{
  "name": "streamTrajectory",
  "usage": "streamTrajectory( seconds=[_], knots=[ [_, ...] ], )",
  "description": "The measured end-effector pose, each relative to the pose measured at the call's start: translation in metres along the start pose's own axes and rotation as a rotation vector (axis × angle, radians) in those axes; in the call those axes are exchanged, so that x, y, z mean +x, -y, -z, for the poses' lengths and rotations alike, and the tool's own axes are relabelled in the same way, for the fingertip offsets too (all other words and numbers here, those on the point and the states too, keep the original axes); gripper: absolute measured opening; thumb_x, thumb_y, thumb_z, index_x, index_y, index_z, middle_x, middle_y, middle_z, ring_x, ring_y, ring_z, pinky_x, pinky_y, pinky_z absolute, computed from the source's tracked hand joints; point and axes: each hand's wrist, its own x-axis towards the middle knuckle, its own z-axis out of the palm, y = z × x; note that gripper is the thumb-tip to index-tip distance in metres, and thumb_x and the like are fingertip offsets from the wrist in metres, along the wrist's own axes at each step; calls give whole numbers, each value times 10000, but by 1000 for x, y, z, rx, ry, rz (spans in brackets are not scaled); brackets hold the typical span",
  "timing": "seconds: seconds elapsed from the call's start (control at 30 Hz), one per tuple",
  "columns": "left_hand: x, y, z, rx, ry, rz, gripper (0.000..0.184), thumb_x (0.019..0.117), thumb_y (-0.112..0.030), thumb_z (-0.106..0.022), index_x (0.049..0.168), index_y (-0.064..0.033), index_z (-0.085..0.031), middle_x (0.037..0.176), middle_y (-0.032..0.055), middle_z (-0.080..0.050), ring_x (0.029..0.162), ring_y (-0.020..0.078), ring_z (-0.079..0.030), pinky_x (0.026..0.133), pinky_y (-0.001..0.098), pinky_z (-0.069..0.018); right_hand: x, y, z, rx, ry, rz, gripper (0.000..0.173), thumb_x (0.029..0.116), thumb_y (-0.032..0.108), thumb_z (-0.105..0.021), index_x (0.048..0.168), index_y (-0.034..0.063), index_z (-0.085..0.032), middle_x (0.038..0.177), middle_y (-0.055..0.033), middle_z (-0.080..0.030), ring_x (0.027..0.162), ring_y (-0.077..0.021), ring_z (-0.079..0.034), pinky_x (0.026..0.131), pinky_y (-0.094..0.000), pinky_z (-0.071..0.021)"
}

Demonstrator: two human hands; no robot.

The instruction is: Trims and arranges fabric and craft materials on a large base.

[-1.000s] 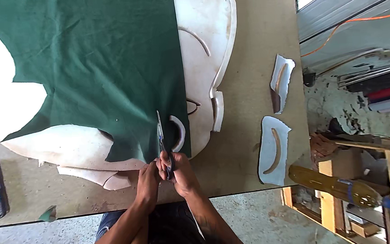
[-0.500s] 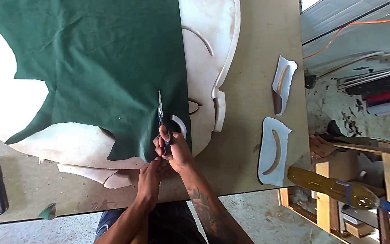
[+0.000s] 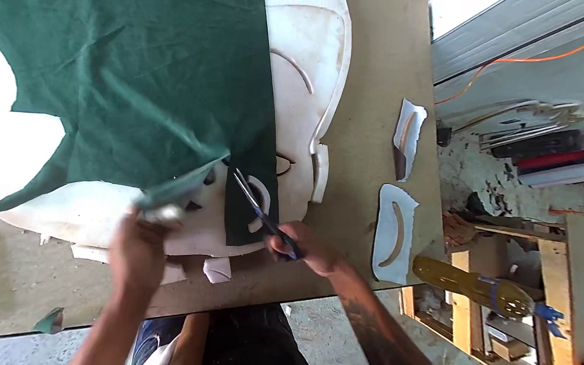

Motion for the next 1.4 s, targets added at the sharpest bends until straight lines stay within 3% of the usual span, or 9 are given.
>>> streamTrajectory(
  seconds=[0.07, 0.13, 0.23, 0.3, 0.47, 0.57, 0.87, 1.13, 1.4],
  knots=[
    [19, -20, 3, -68, -34, -186, 612, 1099, -418, -16, 1469, -195, -450, 1073, 19, -735, 883, 171, -738, 815, 371, -621, -25, -12, 43, -95, -5, -12, 564, 830, 642, -737, 1014, 113, -673, 886, 41, -653, 780, -58, -609, 712, -250, -524],
    [15, -21, -9, -68, -14, -277, 631, 1085, -421, 18, 1521, -216, -390, 1161, 32, -712, 950, 194, -728, 853, 395, -609, -34, -13, 96, -190, -40, -8, 561, 836, 631, -738, 1029, 108, -672, 897, 32, -649, 794, -71, -610, 735, -265, -533],
    [-20, 22, -57, -44, 107, -241, 552, 1103, -423, -147, 1430, -191, -526, 1036, 81, -736, 822, 203, -726, 780, 400, -624, -20, -3, 168, -451, -85, -9, 527, 837, 619, -729, 991, 118, -681, 857, 28, -645, 768, -80, -602, 715, -288, -518],
    [-42, 54, -103, -94, 222, -136, 479, 1114, -371, -298, 1318, -85, -623, 1003, 152, -731, 771, 242, -727, 758, 432, -634, -2, 15, 204, -704, -106, 14, 500, 824, 597, -759, 964, 120, -699, 820, -1, -651, 729, -124, -617, 680, -351, -533],
    [-63, 120, -186, -195, 410, 77, 458, 1108, -248, -318, 1311, 62, -589, 1060, 226, -706, 816, 293, -727, 756, 464, -635, 41, 60, 251, -1031, 118, -34, 492, 813, 628, -763, 806, 152, -639, 730, 7, -593, 664, -126, -574, 619, -353, -485],
    [-56, 150, -214, -312, 342, 143, 455, 1106, -224, -313, 1337, 81, -557, 1112, 262, -691, 893, 323, -727, 802, 471, -625, 54, 80, 260, -1027, 248, -88, 492, 846, 629, -727, 792, 149, -638, 678, 15, -556, 625, -111, -538, 591, -324, -441],
    [-20, 194, -267, -684, 41, 120, 502, 1091, -191, -283, 1497, 88, -383, 1452, 285, -513, 1273, 385, -592, 1079, 503, -509, 77, 88, 270, -954, 408, -145, 557, 822, 712, -699, 874, 158, -682, 788, 43, -610, 706, -60, -563, 632, -259, -461],
    [6, 192, -288, -892, -88, 98, 512, 1109, -224, -259, 1507, 80, -365, 1430, 290, -532, 1285, 379, -585, 1096, 501, -491, 104, 101, 244, -872, 464, -69, 546, 807, 697, -730, 836, 155, -671, 813, 42, -614, 723, -49, -568, 614, -237, -463],
    [39, 188, -303, -1029, -183, 52, 629, 1125, -376, -133, 1362, 95, -475, 1263, 311, -634, 1224, 410, -619, 1083, 533, -483, 116, 107, 229, -888, 499, -109, 581, 778, 732, -733, 818, 157, -665, 742, 55, -597, 653, -33, -547, 557, -220, -437]
  ],
)
